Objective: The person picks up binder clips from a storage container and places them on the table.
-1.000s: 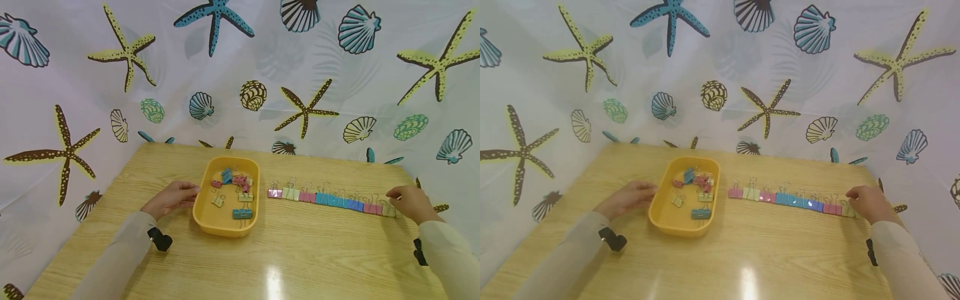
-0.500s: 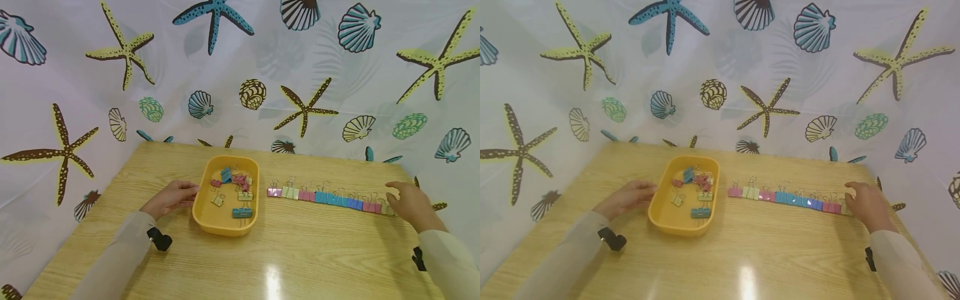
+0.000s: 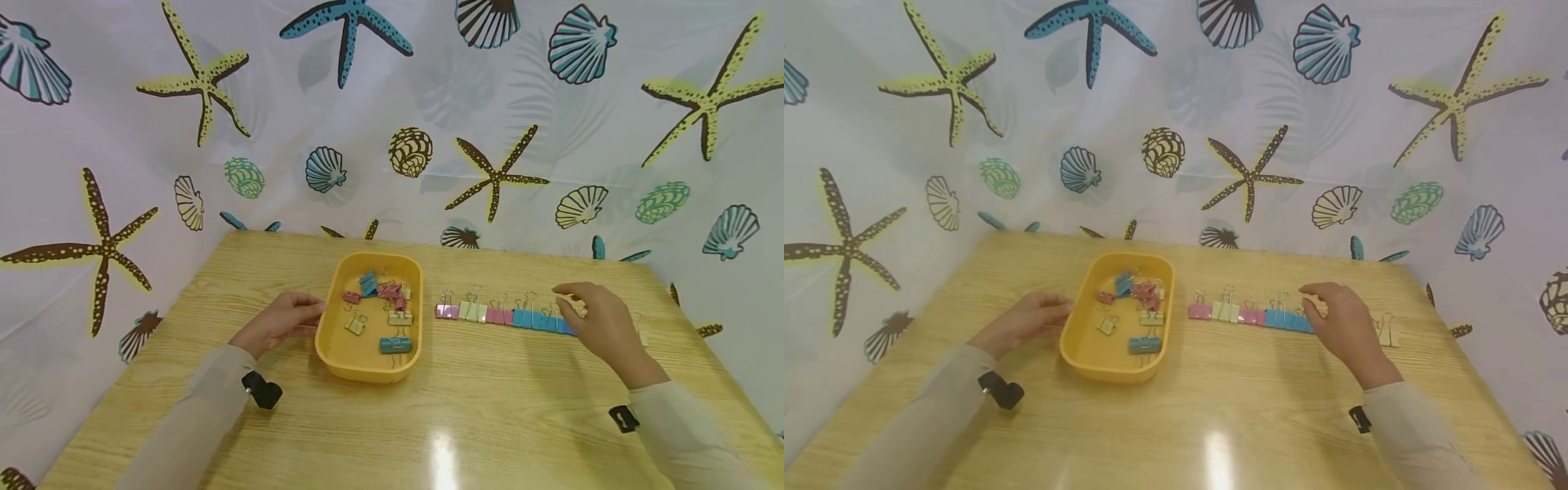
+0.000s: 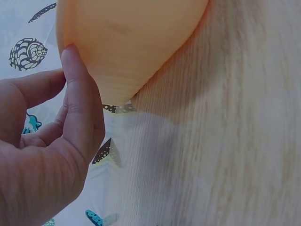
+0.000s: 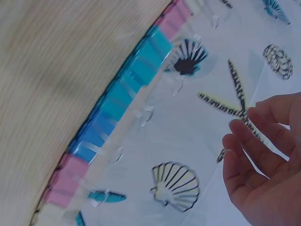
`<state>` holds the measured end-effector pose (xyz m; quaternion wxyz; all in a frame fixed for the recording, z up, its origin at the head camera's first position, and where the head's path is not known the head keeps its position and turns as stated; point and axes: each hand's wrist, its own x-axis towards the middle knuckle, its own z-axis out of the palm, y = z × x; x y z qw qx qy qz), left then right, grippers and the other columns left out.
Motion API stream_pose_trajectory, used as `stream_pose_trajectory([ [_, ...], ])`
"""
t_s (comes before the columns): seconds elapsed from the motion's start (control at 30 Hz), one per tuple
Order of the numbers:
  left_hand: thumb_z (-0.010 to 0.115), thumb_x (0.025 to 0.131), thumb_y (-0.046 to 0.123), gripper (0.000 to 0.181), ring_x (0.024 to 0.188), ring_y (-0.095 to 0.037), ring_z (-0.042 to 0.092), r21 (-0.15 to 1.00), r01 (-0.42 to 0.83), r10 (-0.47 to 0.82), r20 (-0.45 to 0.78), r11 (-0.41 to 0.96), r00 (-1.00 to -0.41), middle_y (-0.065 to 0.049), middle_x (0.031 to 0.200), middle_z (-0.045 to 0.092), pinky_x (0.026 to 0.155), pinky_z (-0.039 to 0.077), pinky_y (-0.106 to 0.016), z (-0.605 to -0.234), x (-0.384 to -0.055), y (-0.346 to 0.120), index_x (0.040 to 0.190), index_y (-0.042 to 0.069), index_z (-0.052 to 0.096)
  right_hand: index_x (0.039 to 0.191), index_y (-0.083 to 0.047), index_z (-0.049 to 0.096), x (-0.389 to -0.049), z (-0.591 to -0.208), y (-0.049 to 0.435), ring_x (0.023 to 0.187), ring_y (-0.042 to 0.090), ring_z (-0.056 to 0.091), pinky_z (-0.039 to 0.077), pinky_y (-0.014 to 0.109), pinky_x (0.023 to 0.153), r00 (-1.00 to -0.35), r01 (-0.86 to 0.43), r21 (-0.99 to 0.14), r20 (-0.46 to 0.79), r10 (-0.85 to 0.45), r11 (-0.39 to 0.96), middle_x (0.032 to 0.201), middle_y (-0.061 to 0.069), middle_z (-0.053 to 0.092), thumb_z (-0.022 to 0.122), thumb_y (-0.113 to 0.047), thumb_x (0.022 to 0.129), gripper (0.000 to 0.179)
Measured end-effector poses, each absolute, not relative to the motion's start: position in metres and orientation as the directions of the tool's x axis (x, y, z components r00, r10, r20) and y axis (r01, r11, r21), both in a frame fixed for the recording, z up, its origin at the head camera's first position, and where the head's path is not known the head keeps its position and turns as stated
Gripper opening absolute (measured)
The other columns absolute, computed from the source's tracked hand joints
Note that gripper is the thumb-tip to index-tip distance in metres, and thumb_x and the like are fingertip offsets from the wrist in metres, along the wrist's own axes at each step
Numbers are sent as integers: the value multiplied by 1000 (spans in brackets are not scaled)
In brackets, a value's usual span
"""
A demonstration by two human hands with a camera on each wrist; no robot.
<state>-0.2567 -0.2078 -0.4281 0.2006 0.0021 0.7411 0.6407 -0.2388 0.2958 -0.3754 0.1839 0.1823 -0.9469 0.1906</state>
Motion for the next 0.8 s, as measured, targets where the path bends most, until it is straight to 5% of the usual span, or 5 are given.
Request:
stream_pose_trajectory([
  [0.33,52,101,19,42,93,-18,65,954,-247,246,-284,172,-927,-17,112,60,79,57,-29,-427,-254,-207,131,-10,47,105,-6,71,-232,-371,186,100,29,62,53,49,84,-792,-594,-305,379,-478,744,106,9,70,68,-12,90,17],
  [0.8,51,101,17,41,93,-18,64,957,-253,233,-281,143,-931,-16,112,60,78,57,-28,-427,-252,-205,131,-10,47,93,-10,75,-226,-383,95,87,19,62,54,33,76,-661,-750,-209,229,-715,627,91,0,70,75,-15,84,10],
])
